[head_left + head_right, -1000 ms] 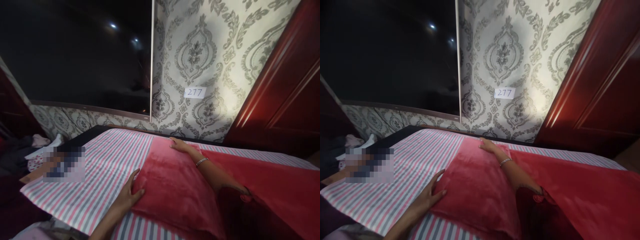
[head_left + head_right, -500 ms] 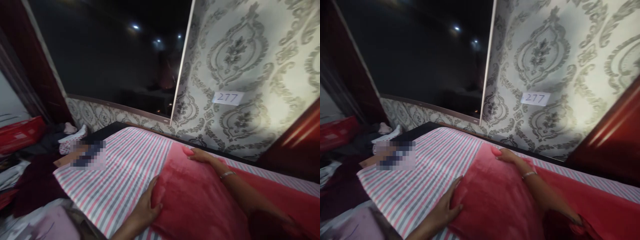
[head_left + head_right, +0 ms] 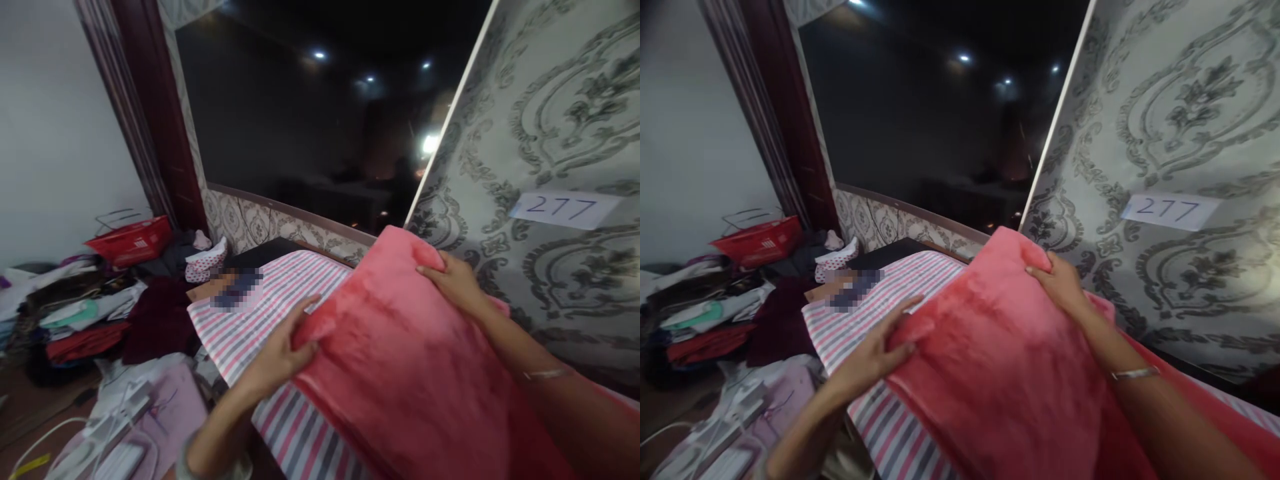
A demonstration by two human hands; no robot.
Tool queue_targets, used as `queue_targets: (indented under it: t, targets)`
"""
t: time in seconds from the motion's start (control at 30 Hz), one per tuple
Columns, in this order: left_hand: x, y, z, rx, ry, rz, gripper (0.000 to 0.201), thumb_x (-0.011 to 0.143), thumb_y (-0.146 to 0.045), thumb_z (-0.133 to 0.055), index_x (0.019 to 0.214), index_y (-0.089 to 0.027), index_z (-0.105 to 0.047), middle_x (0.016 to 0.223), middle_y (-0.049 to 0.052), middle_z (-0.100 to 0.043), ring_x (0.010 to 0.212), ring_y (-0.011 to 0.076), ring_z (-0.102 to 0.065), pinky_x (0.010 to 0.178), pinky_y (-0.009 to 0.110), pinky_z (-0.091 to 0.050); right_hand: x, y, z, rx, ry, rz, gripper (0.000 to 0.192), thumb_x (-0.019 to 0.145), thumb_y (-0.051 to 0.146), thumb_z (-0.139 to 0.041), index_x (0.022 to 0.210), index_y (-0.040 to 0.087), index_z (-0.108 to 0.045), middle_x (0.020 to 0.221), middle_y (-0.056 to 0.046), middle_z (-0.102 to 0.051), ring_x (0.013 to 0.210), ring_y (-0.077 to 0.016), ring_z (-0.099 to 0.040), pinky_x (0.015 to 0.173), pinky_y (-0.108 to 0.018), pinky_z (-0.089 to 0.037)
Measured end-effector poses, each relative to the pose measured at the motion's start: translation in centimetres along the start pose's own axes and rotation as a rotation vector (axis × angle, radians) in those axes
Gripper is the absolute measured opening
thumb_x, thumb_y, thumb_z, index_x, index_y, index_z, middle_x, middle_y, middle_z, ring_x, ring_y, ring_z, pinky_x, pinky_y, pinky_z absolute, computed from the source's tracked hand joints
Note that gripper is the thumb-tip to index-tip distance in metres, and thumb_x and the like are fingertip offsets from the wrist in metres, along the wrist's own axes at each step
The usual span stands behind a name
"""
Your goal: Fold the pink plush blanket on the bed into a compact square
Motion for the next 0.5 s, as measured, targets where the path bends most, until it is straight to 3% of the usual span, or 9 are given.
queue_targets:
  t: [0.1,0.2,0.27,0.37,0.43,0.5]
  targets:
    - [1.0,2.9,4.9,0.134,-0.105,0.084,0.072,0.077,-0.037,-0.068,0.145,-0.024,-0.048,0.127,0.008,-0.066,0.103,0.0239,-0.065,0.092,0.039,-0.054,1.0,3.3,-6.0,-0.043,0.126,-0.014,0.031,0.085,0.043,-0.06,0.102,0.017,-0.065,0.097,-0.01,-0.072,0.088,-0.0276,-0.066,0.077,-0.037,-0.05]
    - [0.6,9.0,6.9,0.261,-0.13,0.25,0.07,0.073,-0.038,-0.066,0.139,-0.018,-0.053,0.103,0.006,-0.069,0.068,0.0168,-0.061,0.072,0.036,-0.055,-1.2,4.3,-13.3,-0.17,0.369,-0.036,0.041,0.087,0.033,-0.061,0.124,0.015,-0.062,0.113,-0.014,-0.072,0.1,-0.0289,-0.068,0.085,-0.038,-0.051]
    - [0.0,11.7,7.4,0.345,-0.155,0.271,0.058,0.075,-0.038,-0.063,0.129,-0.018,-0.061,0.099,0.007,-0.071,0.07,0.0184,-0.063,0.073,0.037,-0.056,-3.4,3.8,-16.2,-0.207,0.452,-0.035,0.049,0.086,0.029,-0.062,0.134,0.017,-0.059,0.124,-0.015,-0.069,0.112,-0.0309,-0.065,0.092,-0.041,-0.051]
    - [-0.6,11.6,7.5,0.513,-0.203,0.175,0.046,0.081,-0.038,-0.058,0.121,-0.017,-0.066,0.115,0.014,-0.07,0.099,0.0279,-0.068,0.09,0.046,-0.055,-5.9,2.2,-16.8,-0.238,0.458,0.006,0.053,0.09,0.031,-0.059,0.142,0.02,-0.054,0.141,-0.016,-0.059,0.131,-0.033,-0.054,0.104,-0.049,-0.044]
    - [-0.3,9.3,6.9,0.645,-0.223,0.071,0.046,0.086,-0.037,-0.054,0.125,-0.016,-0.064,0.129,0.018,-0.065,0.119,0.0334,-0.062,0.103,0.052,-0.049,-7.0,1.1,-15.4,-0.268,0.445,0.052,0.055,0.094,0.034,-0.053,0.146,0.02,-0.049,0.149,-0.016,-0.052,0.138,-0.0321,-0.047,0.11,-0.051,-0.039]
    - [0.3,6.7,5.0,0.736,-0.2,-0.048,0.048,0.089,-0.038,-0.053,0.132,-0.017,-0.06,0.139,0.018,-0.06,0.131,0.0348,-0.054,0.11,0.055,-0.043,-8.0,-0.1,-13.2,-0.304,0.443,0.067,0.057,0.096,0.036,-0.048,0.149,0.016,-0.046,0.152,-0.017,-0.048,0.141,-0.0312,-0.043,0.113,-0.05,-0.037]
Point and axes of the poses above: each hand's wrist, its own x-axis towards the middle knuckle, its own z-axis out of the back of the hand, y = z × x, the point moved 9 cm from there along x, towards the middle knuckle
